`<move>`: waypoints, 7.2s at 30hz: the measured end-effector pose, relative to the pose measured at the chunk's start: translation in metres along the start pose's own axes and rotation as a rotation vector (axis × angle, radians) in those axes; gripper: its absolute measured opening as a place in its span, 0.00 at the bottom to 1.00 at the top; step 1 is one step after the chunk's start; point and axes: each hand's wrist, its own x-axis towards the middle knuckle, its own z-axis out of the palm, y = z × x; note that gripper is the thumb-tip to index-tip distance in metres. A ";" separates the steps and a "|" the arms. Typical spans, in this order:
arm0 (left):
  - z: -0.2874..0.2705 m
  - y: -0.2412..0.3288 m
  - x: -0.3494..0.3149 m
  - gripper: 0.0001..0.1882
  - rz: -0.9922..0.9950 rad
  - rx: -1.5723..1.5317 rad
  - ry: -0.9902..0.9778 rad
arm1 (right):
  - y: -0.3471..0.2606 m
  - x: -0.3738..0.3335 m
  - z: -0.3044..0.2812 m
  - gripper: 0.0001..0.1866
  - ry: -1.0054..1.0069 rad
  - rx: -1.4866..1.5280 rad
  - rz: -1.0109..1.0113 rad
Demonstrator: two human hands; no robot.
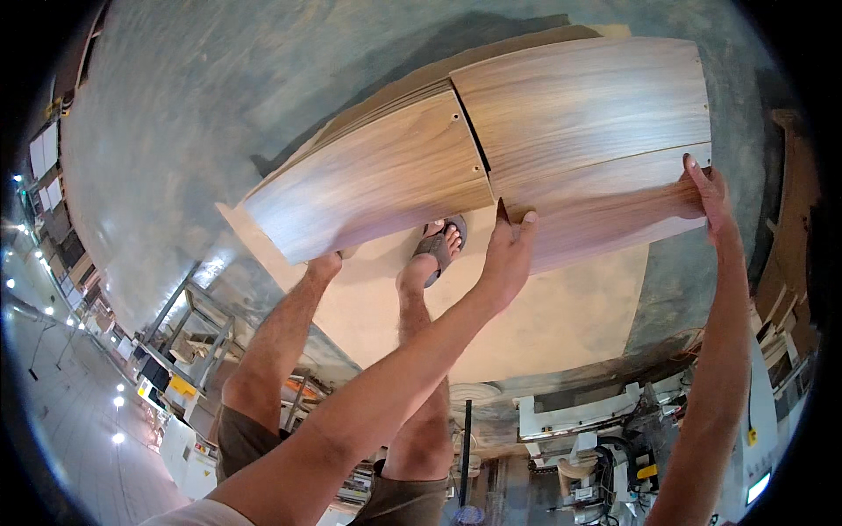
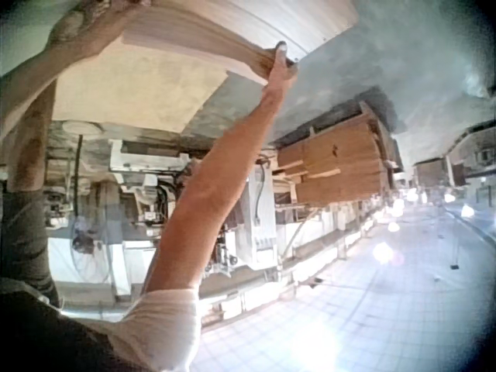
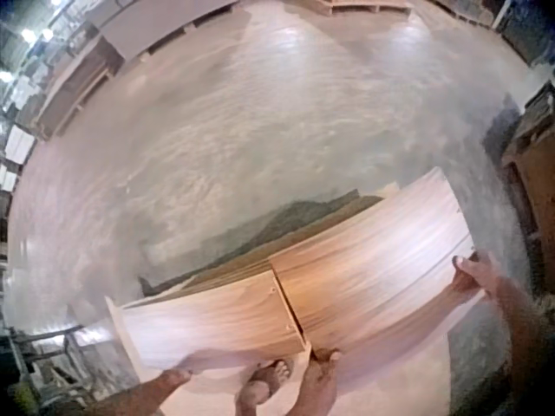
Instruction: The person feeds wood panels into a processing machine and then stacks the panels onto a pallet on the floor.
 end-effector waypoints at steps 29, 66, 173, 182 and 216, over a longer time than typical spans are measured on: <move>-0.312 0.108 -0.056 0.36 0.160 -0.406 0.188 | -0.205 -0.207 0.373 0.42 0.044 1.600 0.248; -0.393 0.128 0.001 0.53 0.200 0.352 0.189 | -0.197 -0.256 0.495 0.48 -0.045 1.637 0.230; -0.329 0.055 -0.029 0.37 -0.032 -0.312 0.356 | -0.056 0.042 -0.013 0.59 -0.017 -0.115 -0.036; -0.323 0.065 -0.034 0.30 -0.036 -0.409 0.266 | -0.059 0.032 -0.011 0.49 -0.036 -0.027 -0.014; -0.053 0.238 0.119 0.41 0.355 1.381 -0.455 | -0.031 -0.163 0.259 0.36 0.436 1.474 0.244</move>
